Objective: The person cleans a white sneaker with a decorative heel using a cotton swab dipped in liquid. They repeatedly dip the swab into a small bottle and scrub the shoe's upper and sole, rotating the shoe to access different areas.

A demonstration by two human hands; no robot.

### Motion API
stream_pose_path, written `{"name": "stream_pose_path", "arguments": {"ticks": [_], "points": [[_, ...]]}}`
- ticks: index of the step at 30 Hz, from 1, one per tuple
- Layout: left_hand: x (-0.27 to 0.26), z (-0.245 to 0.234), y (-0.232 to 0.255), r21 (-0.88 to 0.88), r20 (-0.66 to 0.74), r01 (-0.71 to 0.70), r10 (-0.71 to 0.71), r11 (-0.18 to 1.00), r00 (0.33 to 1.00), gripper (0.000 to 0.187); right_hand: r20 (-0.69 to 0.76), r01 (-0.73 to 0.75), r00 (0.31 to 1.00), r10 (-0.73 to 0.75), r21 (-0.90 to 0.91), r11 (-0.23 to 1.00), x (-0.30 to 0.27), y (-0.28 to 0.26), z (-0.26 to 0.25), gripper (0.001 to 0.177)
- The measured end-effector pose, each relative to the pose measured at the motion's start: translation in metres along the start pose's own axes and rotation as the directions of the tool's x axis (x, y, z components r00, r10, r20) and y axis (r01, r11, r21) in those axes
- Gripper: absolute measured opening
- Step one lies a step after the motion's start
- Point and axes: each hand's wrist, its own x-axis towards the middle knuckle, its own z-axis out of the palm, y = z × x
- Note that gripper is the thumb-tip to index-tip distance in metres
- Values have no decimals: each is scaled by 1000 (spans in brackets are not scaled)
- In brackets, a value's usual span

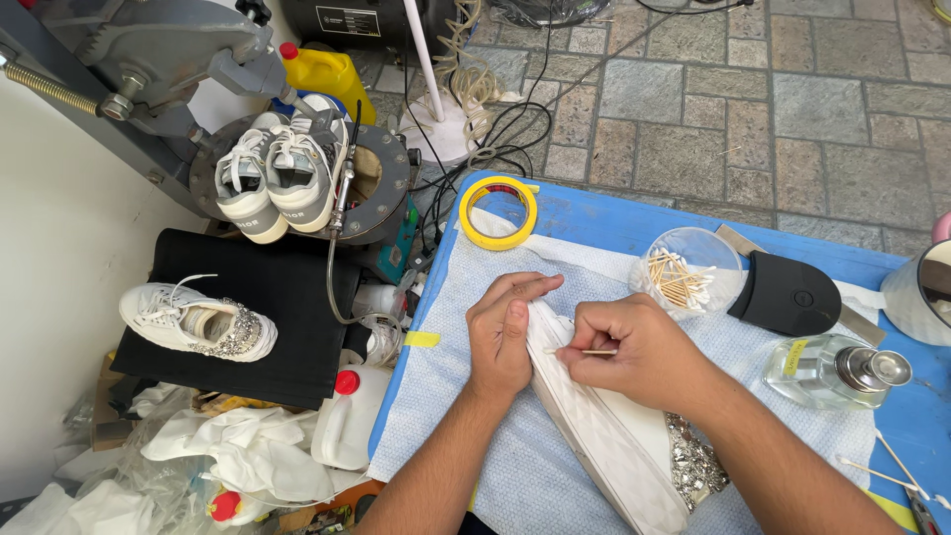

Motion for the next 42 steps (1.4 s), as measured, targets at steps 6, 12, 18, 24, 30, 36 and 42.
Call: {"name": "stream_pose_path", "arguments": {"ticks": [6, 12, 18, 24, 30, 36, 42], "points": [[1, 0, 1, -4, -2, 26, -26, 1000, 1000, 57, 79, 68, 995, -63, -58, 996, -6, -5, -1, 33], [0, 0, 1, 14, 3, -6, 6, 1000, 1000, 58, -41, -5, 999, 3, -50, 999, -4, -6, 4, 25], [1, 0, 2, 0, 10, 18, -18, 1000, 1000, 59, 78, 29, 997, -24, -63, 998, -5, -12, -2, 30], [1, 1, 3, -8, 8, -12, 12, 1000, 1000, 57, -48, -49, 998, 48, -14, 999, -6, -11, 3, 23], [0, 1, 4, 24, -3, 6, -6, 1000, 1000, 56, 23, 23, 1000, -21, -106, 994, -12, -16, 2, 29], [-1, 1, 3, 24, -5, 18, -18, 1000, 1000, 55, -128, 86, 984, -124, -265, 960, -24, -23, 16, 25], [-1, 2, 3, 53, -35, -5, 7, 999, 999, 53, -305, 53, 931, -203, -435, 899, -42, -31, 41, 23]]}}
